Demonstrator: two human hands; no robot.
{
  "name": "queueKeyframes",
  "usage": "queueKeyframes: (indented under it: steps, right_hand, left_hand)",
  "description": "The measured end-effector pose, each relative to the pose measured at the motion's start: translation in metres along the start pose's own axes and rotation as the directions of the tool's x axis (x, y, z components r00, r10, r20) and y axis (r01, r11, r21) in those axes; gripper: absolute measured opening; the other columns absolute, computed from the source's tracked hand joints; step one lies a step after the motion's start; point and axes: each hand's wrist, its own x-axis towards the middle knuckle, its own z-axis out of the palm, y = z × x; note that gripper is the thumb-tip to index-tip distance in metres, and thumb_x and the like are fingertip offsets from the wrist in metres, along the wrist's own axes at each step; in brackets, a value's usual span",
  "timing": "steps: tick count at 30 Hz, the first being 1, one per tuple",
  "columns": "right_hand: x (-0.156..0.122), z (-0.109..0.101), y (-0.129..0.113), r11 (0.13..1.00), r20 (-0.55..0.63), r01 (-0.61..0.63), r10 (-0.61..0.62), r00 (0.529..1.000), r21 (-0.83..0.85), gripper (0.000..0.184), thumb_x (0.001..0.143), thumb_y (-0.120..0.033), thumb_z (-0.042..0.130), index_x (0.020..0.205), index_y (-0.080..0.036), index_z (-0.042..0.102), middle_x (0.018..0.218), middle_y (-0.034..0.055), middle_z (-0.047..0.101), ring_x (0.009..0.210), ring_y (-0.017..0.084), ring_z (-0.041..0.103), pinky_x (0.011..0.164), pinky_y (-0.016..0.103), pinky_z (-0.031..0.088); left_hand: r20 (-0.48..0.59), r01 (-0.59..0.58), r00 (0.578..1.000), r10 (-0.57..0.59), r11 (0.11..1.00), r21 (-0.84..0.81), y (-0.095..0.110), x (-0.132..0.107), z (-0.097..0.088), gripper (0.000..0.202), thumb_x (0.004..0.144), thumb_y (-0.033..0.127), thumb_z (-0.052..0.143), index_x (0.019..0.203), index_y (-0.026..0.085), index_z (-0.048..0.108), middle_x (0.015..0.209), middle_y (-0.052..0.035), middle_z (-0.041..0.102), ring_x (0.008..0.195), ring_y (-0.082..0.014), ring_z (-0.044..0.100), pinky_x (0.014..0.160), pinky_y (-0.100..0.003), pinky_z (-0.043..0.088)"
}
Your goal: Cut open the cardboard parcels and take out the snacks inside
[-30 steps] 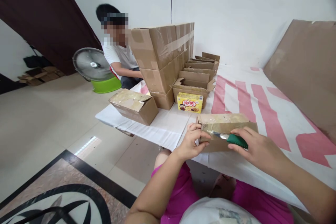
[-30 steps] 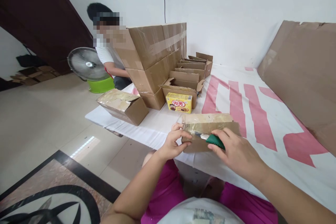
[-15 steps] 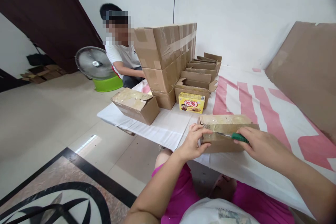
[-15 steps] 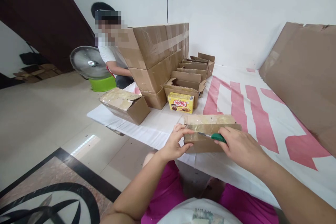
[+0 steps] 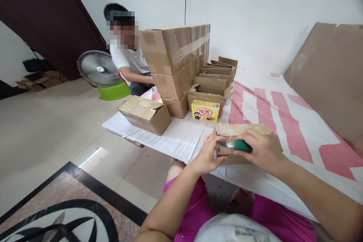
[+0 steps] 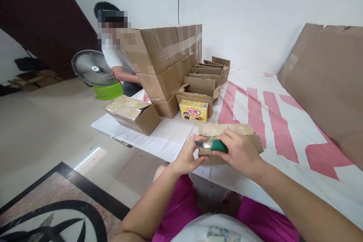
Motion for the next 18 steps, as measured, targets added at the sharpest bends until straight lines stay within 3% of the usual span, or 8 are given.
queueKeyframes:
  steps: [3, 6, 11, 15, 18]
  right_hand:
    - [0.012, 0.013, -0.007, 0.989, 0.007, 0.114, -0.114, 0.993, -0.099, 0.018, 0.076, -0.006, 0.056, 0.088, -0.018, 0.061, 0.087, 0.0070, 0.064, 0.087, 0.024, 0.060, 0.077, 0.036, 0.048]
    - [0.022, 0.015, -0.006, 0.983, 0.038, 0.113, -0.109, 0.993, -0.142, 0.020, 0.070, -0.002, 0.053, 0.081, -0.017, 0.060, 0.086, 0.0085, 0.065, 0.086, 0.024, 0.059, 0.076, 0.035, 0.046]
    - [0.035, 0.004, -0.002, 0.979, 0.140, -0.081, 0.108, 0.984, -0.185, 0.017, 0.075, -0.007, 0.051, 0.083, -0.018, 0.060, 0.087, 0.0059, 0.067, 0.078, 0.019, 0.061, 0.066, 0.029, 0.041]
    - [0.042, -0.004, -0.002, 0.951, 0.161, -0.231, 0.266, 0.950, -0.206, 0.013, 0.084, -0.016, 0.051, 0.088, -0.019, 0.063, 0.092, 0.0055, 0.069, 0.081, 0.019, 0.062, 0.067, 0.028, 0.040]
    - [0.045, -0.003, 0.000, 0.940, 0.186, -0.278, 0.315, 0.931, -0.198, 0.013, 0.087, -0.019, 0.051, 0.091, -0.019, 0.063, 0.097, 0.0060, 0.070, 0.087, 0.020, 0.064, 0.071, 0.029, 0.041]
  left_hand:
    - [-0.004, 0.013, 1.000, -0.013, 1.000, -0.015, 0.001, 0.001, 0.000, 0.053, 0.076, 0.023, 0.071, 0.123, 0.023, 0.047, 0.111, -0.0080, 0.062, 0.104, -0.0259, 0.058, 0.098, -0.045, 0.038]
    - [0.004, 0.042, 0.999, -0.042, 0.999, -0.015, 0.000, 0.002, 0.000, 0.053, 0.074, 0.022, 0.072, 0.121, 0.023, 0.047, 0.112, -0.0081, 0.062, 0.106, -0.0262, 0.058, 0.098, -0.045, 0.039]
    - [0.014, 0.067, 0.998, -0.067, 0.998, 0.010, -0.001, 0.002, -0.002, 0.054, 0.075, 0.022, 0.073, 0.122, 0.022, 0.047, 0.108, -0.0084, 0.060, 0.103, -0.0263, 0.057, 0.094, -0.043, 0.041]
    - [0.046, 0.071, 0.996, -0.071, 0.997, 0.009, -0.001, 0.002, -0.003, 0.053, 0.077, 0.025, 0.074, 0.122, 0.022, 0.047, 0.100, -0.0065, 0.059, 0.096, -0.0244, 0.057, 0.093, -0.043, 0.041]
    - [0.043, 0.056, 0.997, -0.057, 0.998, 0.014, -0.002, 0.003, -0.003, 0.052, 0.078, 0.025, 0.073, 0.122, 0.022, 0.046, 0.103, -0.0071, 0.059, 0.095, -0.0239, 0.056, 0.094, -0.044, 0.041]
